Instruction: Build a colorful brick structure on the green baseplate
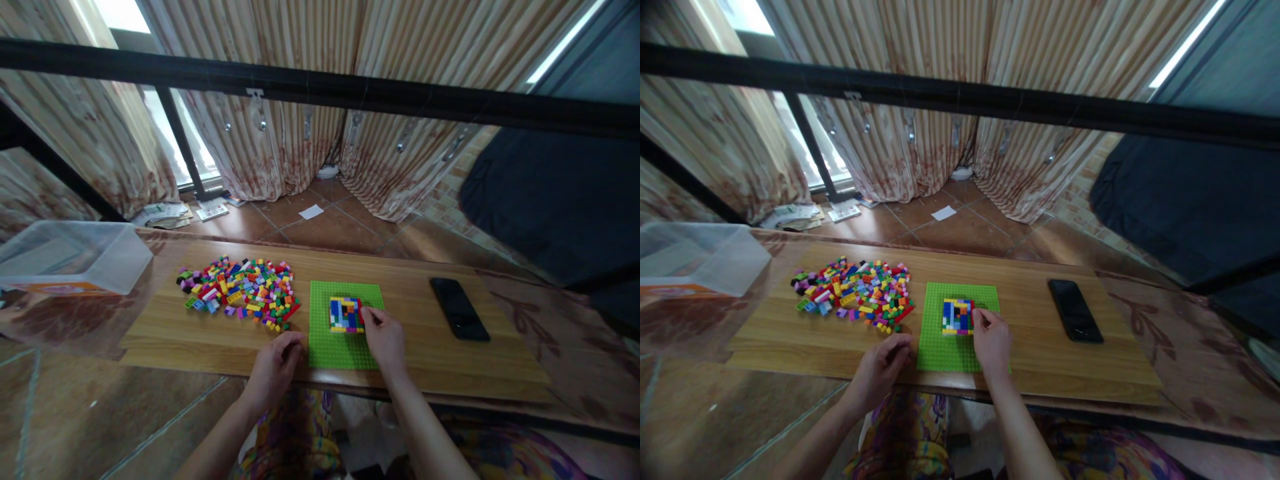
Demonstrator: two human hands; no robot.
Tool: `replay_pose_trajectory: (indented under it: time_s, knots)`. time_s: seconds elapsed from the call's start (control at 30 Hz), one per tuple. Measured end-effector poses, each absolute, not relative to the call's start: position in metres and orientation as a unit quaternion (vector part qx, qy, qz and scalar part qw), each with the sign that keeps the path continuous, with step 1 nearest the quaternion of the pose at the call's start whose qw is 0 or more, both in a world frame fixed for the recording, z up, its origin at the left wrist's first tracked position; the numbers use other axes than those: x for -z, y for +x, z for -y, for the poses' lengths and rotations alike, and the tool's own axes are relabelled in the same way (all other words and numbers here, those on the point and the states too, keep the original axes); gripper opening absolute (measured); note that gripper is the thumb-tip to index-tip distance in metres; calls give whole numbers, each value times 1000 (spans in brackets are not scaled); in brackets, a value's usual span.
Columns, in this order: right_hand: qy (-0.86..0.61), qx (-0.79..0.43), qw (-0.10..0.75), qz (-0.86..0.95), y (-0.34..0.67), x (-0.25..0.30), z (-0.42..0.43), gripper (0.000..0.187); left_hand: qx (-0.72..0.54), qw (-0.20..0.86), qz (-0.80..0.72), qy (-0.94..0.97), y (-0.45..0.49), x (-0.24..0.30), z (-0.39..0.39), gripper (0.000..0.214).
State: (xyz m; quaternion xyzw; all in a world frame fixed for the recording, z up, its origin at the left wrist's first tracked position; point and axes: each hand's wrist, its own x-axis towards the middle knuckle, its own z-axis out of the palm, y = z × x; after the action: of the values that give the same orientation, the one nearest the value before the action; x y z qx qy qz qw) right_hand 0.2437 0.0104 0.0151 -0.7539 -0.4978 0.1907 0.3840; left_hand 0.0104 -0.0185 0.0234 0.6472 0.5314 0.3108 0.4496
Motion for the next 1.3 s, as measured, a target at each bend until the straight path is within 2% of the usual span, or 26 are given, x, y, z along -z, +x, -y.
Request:
replay_pose_trajectory:
  time_s: [0.63, 0.77, 0.97, 1.3]
  knots:
    - [-753, -224, 374, 493, 239, -21, -16, 36, -310, 455, -531, 644, 13, -26, 18, 24]
    - [-749, -225, 369, 502, 239, -21, -16, 37, -281, 432, -544, 662, 19, -24, 18, 35]
    - [-746, -224, 368, 508, 239, -19, -18, 35, -165, 318, -593, 721, 31, -21, 18, 59]
    - [-734, -217, 332, 551, 243, -13, -24, 33, -133, 306, -582, 742, 32, -22, 14, 63]
